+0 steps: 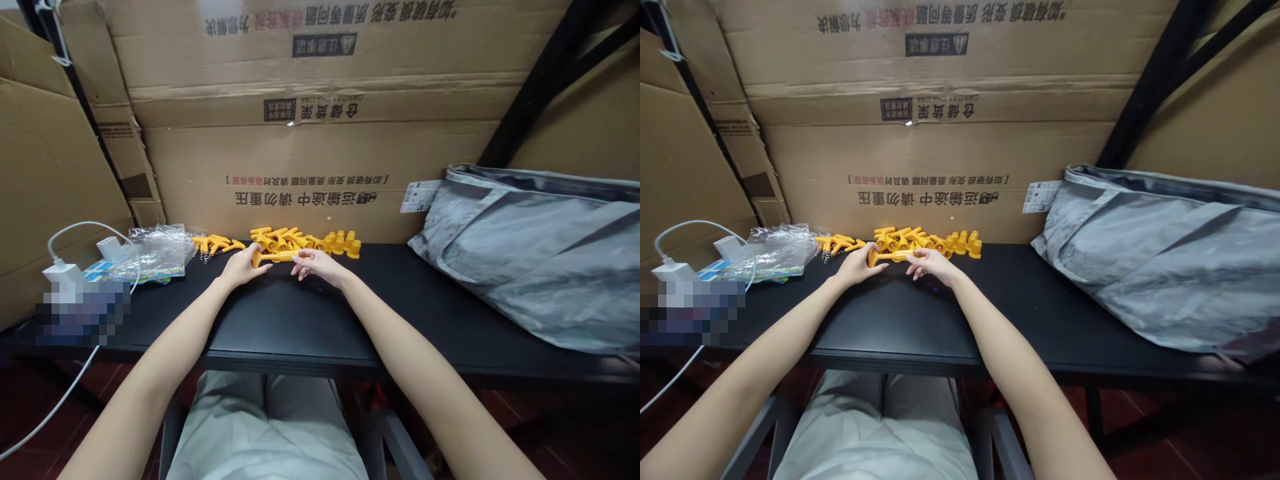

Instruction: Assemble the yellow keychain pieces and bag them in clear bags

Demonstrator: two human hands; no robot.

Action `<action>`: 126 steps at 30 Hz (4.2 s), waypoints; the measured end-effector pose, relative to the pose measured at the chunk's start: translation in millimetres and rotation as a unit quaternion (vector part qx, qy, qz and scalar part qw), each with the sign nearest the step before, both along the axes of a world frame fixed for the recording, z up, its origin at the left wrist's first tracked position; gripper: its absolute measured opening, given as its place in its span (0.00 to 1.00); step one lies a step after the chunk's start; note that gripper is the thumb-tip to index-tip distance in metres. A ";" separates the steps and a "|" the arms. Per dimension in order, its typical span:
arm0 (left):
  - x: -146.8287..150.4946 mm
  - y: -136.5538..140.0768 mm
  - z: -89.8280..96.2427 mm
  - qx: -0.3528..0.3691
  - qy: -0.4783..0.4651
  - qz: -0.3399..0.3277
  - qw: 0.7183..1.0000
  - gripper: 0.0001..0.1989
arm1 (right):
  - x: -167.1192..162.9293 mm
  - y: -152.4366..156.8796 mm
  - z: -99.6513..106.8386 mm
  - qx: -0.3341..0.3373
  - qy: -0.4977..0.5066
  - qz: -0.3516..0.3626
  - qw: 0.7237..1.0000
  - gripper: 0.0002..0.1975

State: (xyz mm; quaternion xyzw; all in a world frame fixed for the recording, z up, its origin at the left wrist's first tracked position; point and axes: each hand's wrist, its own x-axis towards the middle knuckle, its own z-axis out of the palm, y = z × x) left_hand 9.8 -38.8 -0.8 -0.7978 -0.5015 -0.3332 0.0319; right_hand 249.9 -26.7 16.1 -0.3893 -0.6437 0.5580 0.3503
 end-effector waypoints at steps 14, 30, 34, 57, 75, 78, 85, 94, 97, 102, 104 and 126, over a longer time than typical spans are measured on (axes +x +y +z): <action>1.4 -1.3 1.7 0.021 0.011 0.012 1.000 0.19 | -4.7 0.6 -1.2 0.011 0.009 -0.015 1.000 0.16; 4.4 -3.3 3.5 0.010 0.024 0.016 1.000 0.20 | -11.9 -0.4 -1.9 -0.043 -0.014 -0.067 0.997 0.22; 3.2 -2.8 2.6 0.005 0.027 0.005 1.000 0.22 | -11.7 1.4 -4.1 -0.052 -0.020 -0.074 0.996 0.22; 0.3 -1.8 4.0 -0.025 0.039 -0.032 0.998 0.23 | -15.2 -2.9 2.8 -0.220 0.105 -0.092 0.966 0.12; -53.3 30.8 -18.4 -0.169 0.053 0.285 0.942 0.24 | -13.7 -2.6 10.2 -0.172 0.233 -0.203 0.935 0.13; -51.4 28.0 -15.3 -0.178 0.058 0.294 0.937 0.23 | -14.0 -3.2 10.6 -0.168 0.232 -0.207 0.935 0.13; -51.7 25.3 -9.8 -0.147 0.033 0.308 0.939 0.17 | -15.3 -6.2 13.5 -0.156 0.249 -0.229 0.928 0.13; -41.6 18.2 4.4 -0.064 0.009 0.262 0.963 0.18 | -13.0 -0.2 9.4 -0.137 0.275 -0.243 0.920 0.10; -34.8 12.7 10.2 -0.070 0.017 0.250 0.965 0.19 | -13.3 0.2 8.5 -0.129 0.270 -0.247 0.922 0.09; -20.1 4.1 17.1 -0.132 0.088 0.213 0.964 0.19 | -14.1 -1.7 8.6 -0.099 0.267 -0.257 0.923 0.09; -14.8 1.3 18.7 -0.155 0.119 0.203 0.959 0.18 | -14.4 -2.6 10.2 -0.078 0.271 -0.260 0.924 0.09; -2.3 -0.1 14.3 -0.224 0.164 0.181 0.943 0.14 | -135.0 31.6 7.4 0.416 -0.334 -0.170 0.828 0.15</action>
